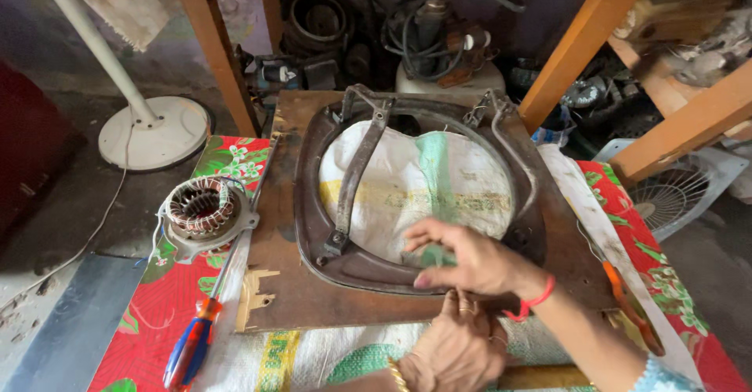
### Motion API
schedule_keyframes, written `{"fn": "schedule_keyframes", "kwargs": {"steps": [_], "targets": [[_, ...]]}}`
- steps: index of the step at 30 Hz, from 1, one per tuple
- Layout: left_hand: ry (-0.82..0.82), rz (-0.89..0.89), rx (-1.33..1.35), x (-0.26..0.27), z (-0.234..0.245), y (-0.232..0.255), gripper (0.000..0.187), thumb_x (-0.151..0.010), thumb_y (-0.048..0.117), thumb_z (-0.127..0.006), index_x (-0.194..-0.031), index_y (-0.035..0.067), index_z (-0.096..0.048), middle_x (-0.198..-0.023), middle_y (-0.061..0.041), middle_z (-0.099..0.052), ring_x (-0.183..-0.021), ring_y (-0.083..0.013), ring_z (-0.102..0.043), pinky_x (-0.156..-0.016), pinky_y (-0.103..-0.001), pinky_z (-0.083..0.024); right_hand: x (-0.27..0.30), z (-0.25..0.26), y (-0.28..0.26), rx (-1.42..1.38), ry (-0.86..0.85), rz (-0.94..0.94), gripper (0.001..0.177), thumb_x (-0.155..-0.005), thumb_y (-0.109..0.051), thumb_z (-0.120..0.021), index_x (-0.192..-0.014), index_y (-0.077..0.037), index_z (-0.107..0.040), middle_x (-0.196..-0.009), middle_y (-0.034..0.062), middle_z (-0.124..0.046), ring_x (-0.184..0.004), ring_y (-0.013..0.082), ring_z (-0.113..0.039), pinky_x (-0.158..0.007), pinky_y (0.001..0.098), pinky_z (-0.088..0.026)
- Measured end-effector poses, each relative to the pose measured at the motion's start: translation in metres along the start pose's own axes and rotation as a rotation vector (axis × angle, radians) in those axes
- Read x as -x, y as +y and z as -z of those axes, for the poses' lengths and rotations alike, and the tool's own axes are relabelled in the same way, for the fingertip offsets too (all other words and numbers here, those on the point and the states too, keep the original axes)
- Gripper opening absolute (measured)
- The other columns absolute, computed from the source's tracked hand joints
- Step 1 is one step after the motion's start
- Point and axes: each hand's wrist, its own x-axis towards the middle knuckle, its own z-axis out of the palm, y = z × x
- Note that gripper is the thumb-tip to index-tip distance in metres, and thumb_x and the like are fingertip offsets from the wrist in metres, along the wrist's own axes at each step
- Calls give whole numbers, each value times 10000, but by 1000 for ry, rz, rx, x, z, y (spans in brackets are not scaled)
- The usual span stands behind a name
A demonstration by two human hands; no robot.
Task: The person scrubs a metal fan frame with a green scouring pad, then uses a hammer to tap the frame. The person handles the frame and pad by hand throughout the process.
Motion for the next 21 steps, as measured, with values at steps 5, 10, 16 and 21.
{"fn": "schedule_keyframes", "kwargs": {"steps": [5,10,16,21], "targets": [[295,49,-108,2,-26,7,414,-921,253,-581,-1061,-125,-677,-1161,-438,-649,-1146,-656,-615,-959,-745,-491,-3,-4,6,139,74,-40,539,-839,-225,-798,-1308,-50,-597,-1194,105,-754,-1090,194,-722,-942,325,-569],[308,86,-192,5,-58,7,363,-933,228,-600,-1075,-97,-674,-1199,-404,-658,-1173,-654,-623,-974,-729,-497,0,14,18,176,46,-358,218,-788,-187,-802,-956,-51,-770,-862,72,-833,-788,153,-790,-741,315,-602],[280,141,-125,9,-75,19,270,-929,193,-601,-997,-65,-643,-1227,-401,-663,-1210,-644,-614,-995,-754,-486,-4,2,7,235,19,-260,241,-730,-205,-836,-890,-50,-743,-800,67,-768,-710,197,-724,-643,348,-547],[231,88,-131,8,-70,16,308,-910,201,-586,-1003,-83,-660,-1209,-438,-648,-1204,-659,-602,-947,-774,-474,-6,-7,-2,272,134,-209,197,-740,-171,-817,-817,-32,-700,-756,75,-731,-699,217,-725,-654,340,-542]]}}
